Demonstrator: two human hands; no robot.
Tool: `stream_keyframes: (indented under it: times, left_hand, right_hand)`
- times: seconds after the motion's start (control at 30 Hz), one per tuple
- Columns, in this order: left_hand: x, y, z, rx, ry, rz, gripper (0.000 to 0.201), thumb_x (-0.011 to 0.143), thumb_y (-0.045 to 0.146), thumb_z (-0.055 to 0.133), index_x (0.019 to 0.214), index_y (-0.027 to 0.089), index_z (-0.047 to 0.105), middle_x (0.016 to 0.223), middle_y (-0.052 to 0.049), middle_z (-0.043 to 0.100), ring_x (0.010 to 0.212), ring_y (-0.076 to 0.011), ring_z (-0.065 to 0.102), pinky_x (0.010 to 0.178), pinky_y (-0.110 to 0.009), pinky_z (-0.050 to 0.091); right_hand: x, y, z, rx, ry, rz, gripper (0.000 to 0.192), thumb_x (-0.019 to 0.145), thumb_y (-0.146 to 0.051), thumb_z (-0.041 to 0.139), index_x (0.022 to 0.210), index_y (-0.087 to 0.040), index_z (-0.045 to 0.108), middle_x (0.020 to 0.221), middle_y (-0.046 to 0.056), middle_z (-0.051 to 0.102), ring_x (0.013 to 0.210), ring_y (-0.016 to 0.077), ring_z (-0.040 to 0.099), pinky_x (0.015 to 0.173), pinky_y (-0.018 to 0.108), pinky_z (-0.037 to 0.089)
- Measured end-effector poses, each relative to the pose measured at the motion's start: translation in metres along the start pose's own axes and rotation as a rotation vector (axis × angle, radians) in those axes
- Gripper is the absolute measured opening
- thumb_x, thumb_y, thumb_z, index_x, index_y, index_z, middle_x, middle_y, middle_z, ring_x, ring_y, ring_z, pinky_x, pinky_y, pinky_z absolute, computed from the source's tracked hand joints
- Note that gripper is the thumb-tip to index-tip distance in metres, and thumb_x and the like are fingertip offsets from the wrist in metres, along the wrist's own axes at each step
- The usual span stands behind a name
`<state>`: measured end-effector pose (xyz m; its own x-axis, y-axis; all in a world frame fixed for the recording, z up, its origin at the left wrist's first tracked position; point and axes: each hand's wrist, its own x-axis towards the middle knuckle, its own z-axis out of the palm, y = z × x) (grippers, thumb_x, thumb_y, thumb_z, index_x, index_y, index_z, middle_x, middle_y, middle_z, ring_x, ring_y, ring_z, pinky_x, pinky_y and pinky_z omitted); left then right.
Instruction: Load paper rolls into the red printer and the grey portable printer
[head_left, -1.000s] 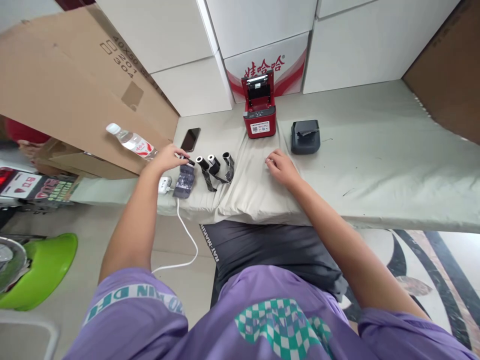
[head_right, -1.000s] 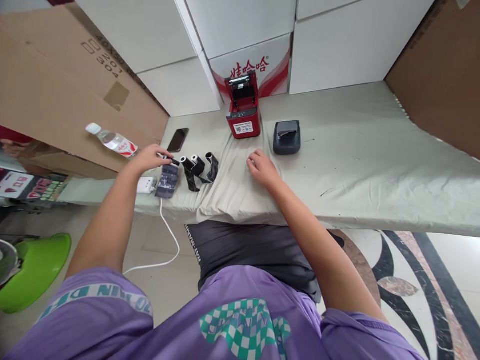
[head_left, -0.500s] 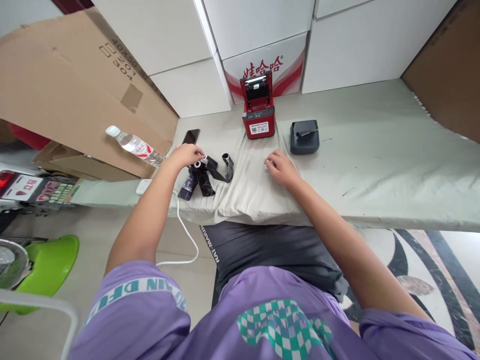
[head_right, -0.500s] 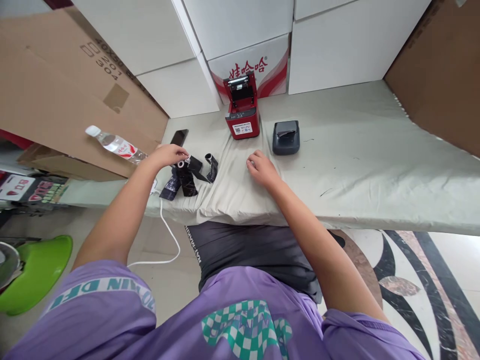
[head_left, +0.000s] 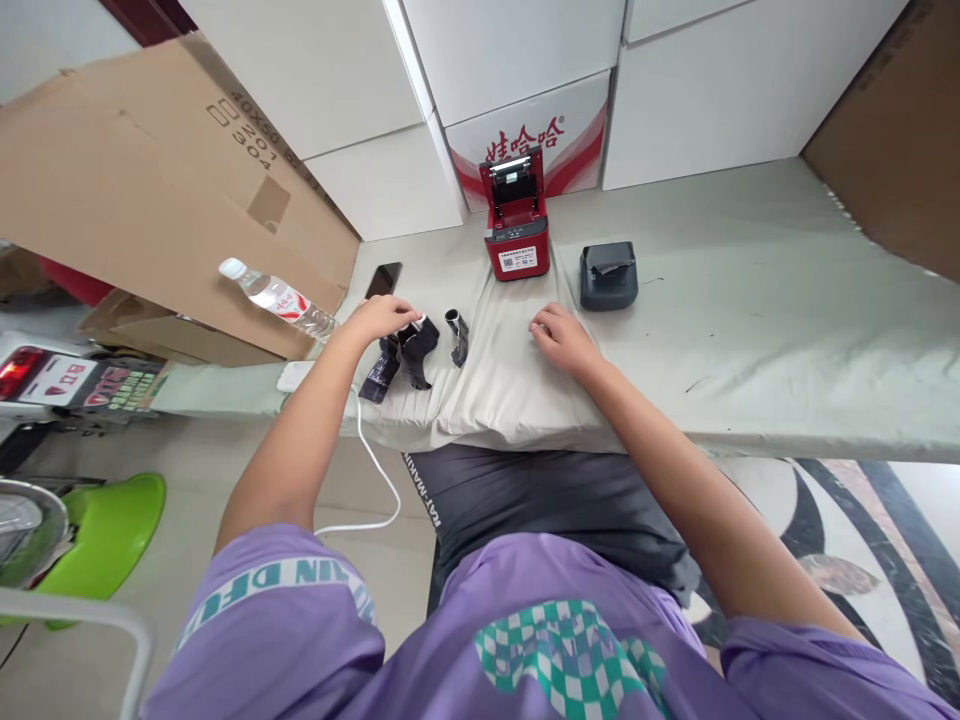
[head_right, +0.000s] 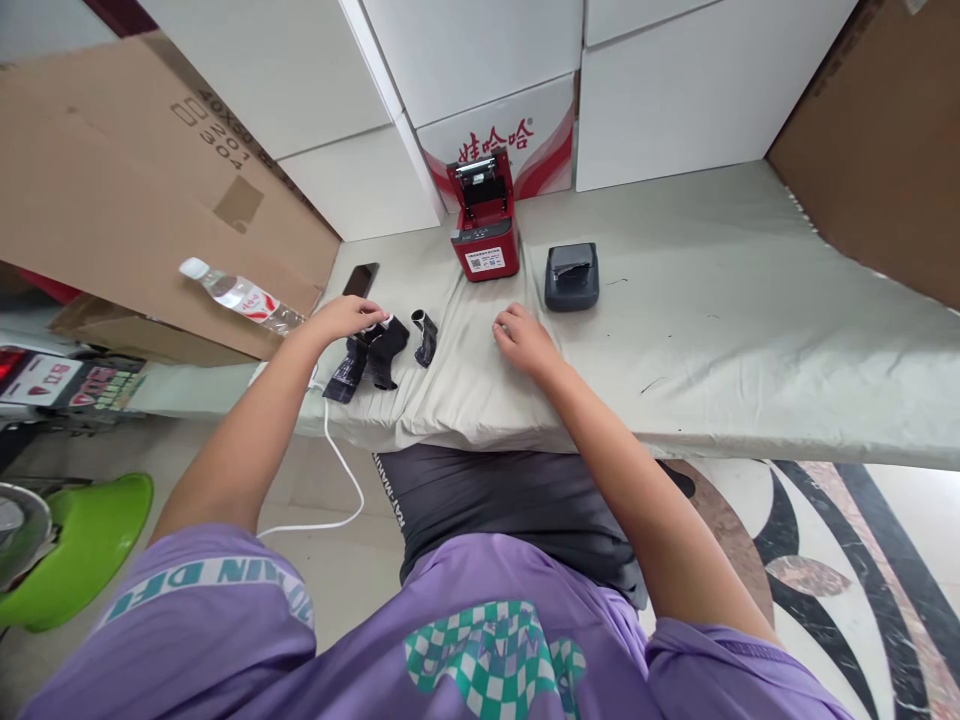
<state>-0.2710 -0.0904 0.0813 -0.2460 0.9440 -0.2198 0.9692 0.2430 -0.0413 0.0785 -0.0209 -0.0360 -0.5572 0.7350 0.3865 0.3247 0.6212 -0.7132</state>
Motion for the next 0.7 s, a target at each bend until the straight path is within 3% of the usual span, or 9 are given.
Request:
stream_keyframes:
  times: [0.13, 0.27, 0.47, 0.7]
  left_hand:
    - [-0.001, 0.013, -0.001, 0.079, 0.028, -0.022, 0.054, 0.090, 0.063, 0.045, 0.106, 0.025, 0.080, 0.100, -0.010, 0.080, 0.103, -0.0305, 0.070, 0.087, -0.035, 0.048]
    - [-0.001, 0.008, -0.005, 0.097, 0.059, -0.070, 0.056, 0.094, 0.060, 0.039, 0.109, 0.024, 0.079, 0.111, -0.012, 0.079, 0.108, -0.0322, 0.069, 0.086, -0.036, 0.048]
    - [-0.008, -0.010, -0.012, 0.055, -0.098, -0.036, 0.048, 0.080, 0.050, 0.061, 0.121, 0.029, 0.076, 0.119, -0.004, 0.078, 0.106, -0.0276, 0.071, 0.085, -0.030, 0.049]
    - [-0.013, -0.001, -0.014, 0.085, -0.111, -0.015, 0.056, 0.078, 0.052, 0.065, 0.127, 0.028, 0.073, 0.119, -0.004, 0.077, 0.102, -0.0256, 0.071, 0.080, -0.028, 0.048]
  right_hand:
    - [0.000, 0.000, 0.000, 0.001, 0.001, -0.003, 0.021, 0.097, -0.029, 0.046, 0.086, -0.021, 0.062, 0.101, 0.011, 0.060, 0.095, 0.0257, 0.060, 0.091, 0.042, 0.048]
    - [0.000, 0.000, -0.001, -0.002, -0.012, -0.004, 0.021, 0.097, -0.029, 0.045, 0.085, -0.021, 0.061, 0.101, 0.011, 0.060, 0.096, 0.0258, 0.061, 0.091, 0.042, 0.048]
    - [0.000, 0.000, 0.000, 0.004, -0.006, -0.006, 0.021, 0.096, -0.029, 0.045, 0.085, -0.022, 0.061, 0.101, 0.011, 0.060, 0.095, 0.0258, 0.061, 0.091, 0.042, 0.048]
    - [0.000, 0.001, 0.000, 0.004, -0.001, 0.001, 0.022, 0.096, -0.030, 0.045, 0.085, -0.021, 0.061, 0.101, 0.011, 0.060, 0.094, 0.0255, 0.061, 0.091, 0.042, 0.048]
